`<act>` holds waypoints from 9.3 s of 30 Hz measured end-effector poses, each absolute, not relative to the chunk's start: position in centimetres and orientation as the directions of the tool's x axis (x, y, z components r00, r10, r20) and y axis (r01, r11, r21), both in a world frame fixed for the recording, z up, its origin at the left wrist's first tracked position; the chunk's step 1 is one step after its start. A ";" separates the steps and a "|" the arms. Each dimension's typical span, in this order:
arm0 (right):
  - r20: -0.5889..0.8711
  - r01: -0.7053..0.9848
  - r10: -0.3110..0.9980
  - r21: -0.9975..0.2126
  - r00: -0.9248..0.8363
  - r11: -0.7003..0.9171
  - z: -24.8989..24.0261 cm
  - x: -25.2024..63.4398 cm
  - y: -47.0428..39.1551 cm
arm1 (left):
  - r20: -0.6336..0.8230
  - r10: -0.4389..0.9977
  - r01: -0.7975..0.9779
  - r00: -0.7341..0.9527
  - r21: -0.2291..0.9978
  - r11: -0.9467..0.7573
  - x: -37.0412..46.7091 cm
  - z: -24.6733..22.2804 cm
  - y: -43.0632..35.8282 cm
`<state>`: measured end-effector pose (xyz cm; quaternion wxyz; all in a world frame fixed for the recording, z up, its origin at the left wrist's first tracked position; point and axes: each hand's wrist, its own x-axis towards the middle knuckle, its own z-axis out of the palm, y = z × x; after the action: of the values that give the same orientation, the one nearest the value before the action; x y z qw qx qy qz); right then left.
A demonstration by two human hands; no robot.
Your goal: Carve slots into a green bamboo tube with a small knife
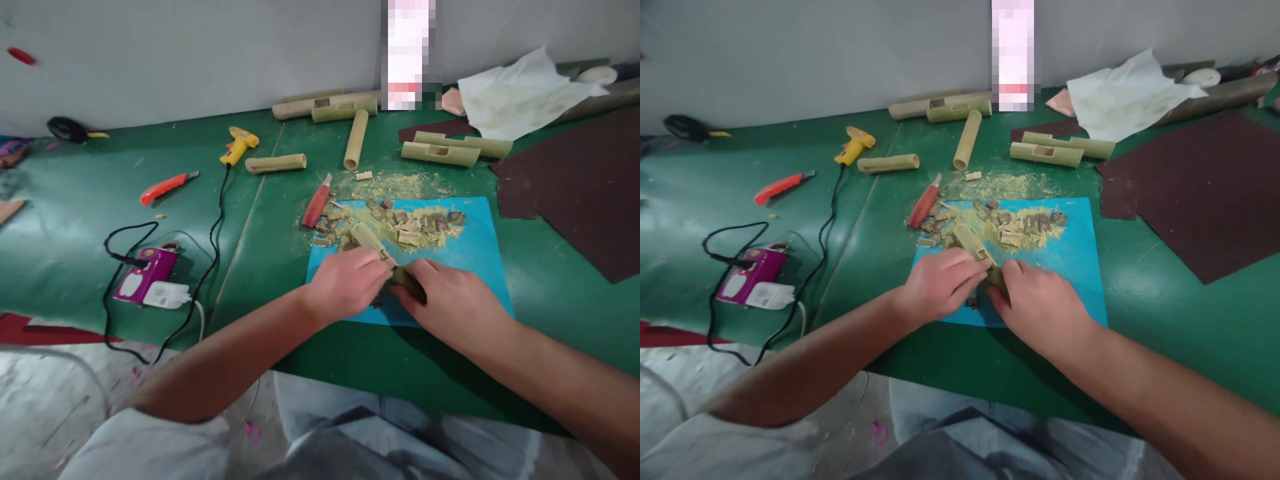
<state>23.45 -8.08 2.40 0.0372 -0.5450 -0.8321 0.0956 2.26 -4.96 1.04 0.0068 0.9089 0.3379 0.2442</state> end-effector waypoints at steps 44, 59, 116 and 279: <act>-0.037 0.894 0.918 -0.246 -0.396 0.375 2.6 23.6 -8.1 | 0.451 0.720 0.683 0.527 0.280 -0.675 1.2 0.8 -3.2; 0.042 0.880 0.907 -0.226 -0.418 0.417 2.5 23.8 -8.2 | 0.489 0.769 0.739 0.411 0.316 -0.595 0.6 0.4 -2.9; 0.065 0.879 0.889 -0.131 -0.454 0.458 2.6 24.1 -8.0 | 0.425 0.741 0.637 0.519 0.386 -0.667 1.4 0.3 -2.6; -0.068 0.908 0.911 -0.144 -0.407 0.394 3.7 23.5 -8.1 | 0.432 0.682 0.613 0.591 0.309 -0.727 1.9 0.9 -2.5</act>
<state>23.49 -8.12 3.70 0.0110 -0.5446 -0.8349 0.0790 1.90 -2.46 0.87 0.0639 0.8895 0.3639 0.2689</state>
